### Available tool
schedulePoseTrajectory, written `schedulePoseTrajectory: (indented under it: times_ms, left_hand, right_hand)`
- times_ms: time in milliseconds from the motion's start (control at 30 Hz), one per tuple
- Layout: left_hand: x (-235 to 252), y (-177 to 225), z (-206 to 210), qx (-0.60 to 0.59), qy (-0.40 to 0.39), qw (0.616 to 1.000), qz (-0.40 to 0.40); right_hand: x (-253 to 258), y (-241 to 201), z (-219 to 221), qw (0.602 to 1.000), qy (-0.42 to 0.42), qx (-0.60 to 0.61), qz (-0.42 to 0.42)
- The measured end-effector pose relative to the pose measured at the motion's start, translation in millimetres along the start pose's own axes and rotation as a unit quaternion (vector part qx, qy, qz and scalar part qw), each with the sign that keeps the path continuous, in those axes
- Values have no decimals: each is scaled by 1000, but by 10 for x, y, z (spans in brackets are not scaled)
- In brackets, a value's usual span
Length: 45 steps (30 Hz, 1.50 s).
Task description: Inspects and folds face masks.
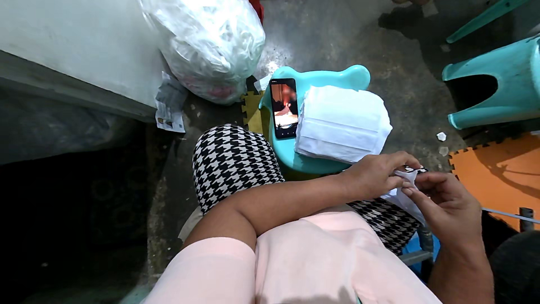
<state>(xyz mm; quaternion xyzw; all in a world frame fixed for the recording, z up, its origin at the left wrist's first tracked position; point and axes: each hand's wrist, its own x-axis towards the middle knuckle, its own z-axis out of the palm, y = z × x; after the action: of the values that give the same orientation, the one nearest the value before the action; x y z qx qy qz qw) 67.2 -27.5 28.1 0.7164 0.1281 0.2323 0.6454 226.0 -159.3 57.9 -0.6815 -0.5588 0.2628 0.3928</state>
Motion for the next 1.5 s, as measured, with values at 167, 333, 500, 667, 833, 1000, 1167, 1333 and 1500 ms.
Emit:
schedulePoseTrajectory:
  times_ms: [167, 333, 500, 667, 833, 1000, 1167, 1333, 1500]
  left_hand:
    - [-1, -28, -10, 6, -6, 1000, -14]
    - [-3, -20, -12, 7, -13, 1000, -20]
    - [0, -23, -14, 18, -14, 999, -23]
    - [4, -32, -19, 25, -9, 999, -20]
    - [5, -34, -27, 44, -4, 999, -25]
    - [0, -31, -22, 46, -10, 999, -13]
    - [5, -96, 17, 67, 22, 996, 47]
    - [10, -149, 26, 37, 44, 994, 92]
    - [5, -22, -7, -22, 26, 997, 66]
  right_hand:
    - [1, -5, -2, 999, -1, -44, -1]
    - [-5, 2, -4, 997, 0, -72, 1]
    - [-17, -10, -1, 997, -3, -80, 2]
    - [-20, -43, 9, 994, -11, -106, 8]
    - [-27, -81, 25, 986, -10, -162, 24]
    - [-10, -28, 5, 987, 15, -157, 10]
    - [8, -40, 6, 1000, 5, 1, 1]
    - [-14, -70, -4, 1000, 8, -4, 7]
    - [-25, -68, -75, 999, -16, -28, 7]
